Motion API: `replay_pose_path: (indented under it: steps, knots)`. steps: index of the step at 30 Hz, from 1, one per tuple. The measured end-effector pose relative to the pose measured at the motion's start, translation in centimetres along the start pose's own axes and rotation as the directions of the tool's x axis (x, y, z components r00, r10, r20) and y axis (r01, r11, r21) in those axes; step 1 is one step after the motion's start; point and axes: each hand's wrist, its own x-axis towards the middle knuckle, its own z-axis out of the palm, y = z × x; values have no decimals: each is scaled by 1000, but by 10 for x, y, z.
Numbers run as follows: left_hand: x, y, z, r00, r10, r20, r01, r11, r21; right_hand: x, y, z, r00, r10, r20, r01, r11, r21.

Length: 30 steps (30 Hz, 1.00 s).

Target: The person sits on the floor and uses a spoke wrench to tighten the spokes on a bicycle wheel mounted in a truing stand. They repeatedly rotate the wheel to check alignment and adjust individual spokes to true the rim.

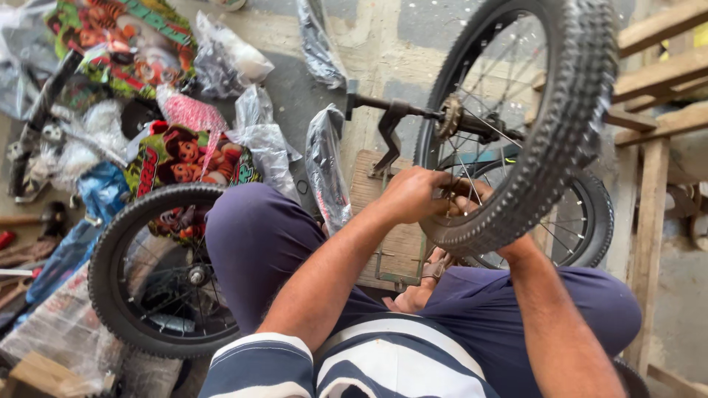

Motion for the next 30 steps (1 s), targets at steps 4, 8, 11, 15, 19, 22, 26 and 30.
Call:
replay_pose_path:
  steps: [4, 8, 11, 15, 19, 22, 26, 30]
  knots:
    - [2, -4, -5, 977, -153, -151, 132, 981, -143, 13, 12, 6, 999, -44, -25, 42, 996, -78]
    - [0, 3, -13, 981, -191, -39, 115, 728, -676, 29, 63, -2, 964, -220, -151, 217, 975, -34]
    - [0, 6, -7, 991, -134, 7, 106, 743, -660, 39, 100, -12, 893, -361, -269, 378, 926, 12]
    - [1, -5, -7, 988, -151, 6, 122, 774, -621, 39, 88, -29, 942, -221, -252, 246, 967, 71]
    - [5, -11, -7, 977, -212, -29, 167, 843, -511, 23, 60, -8, 982, -136, -130, 154, 978, 142]
    - [7, -14, -4, 977, -207, -43, 158, 849, -505, 19, 42, -4, 993, -81, -87, 91, 988, 125]
    - [8, -18, 0, 980, -200, -18, 155, 805, -572, 15, 32, -10, 999, 10, 39, -22, 948, 316]
    - [11, -22, 1, 983, -184, 9, 160, 827, -539, 25, 34, -9, 1000, 22, -16, -24, 993, -115]
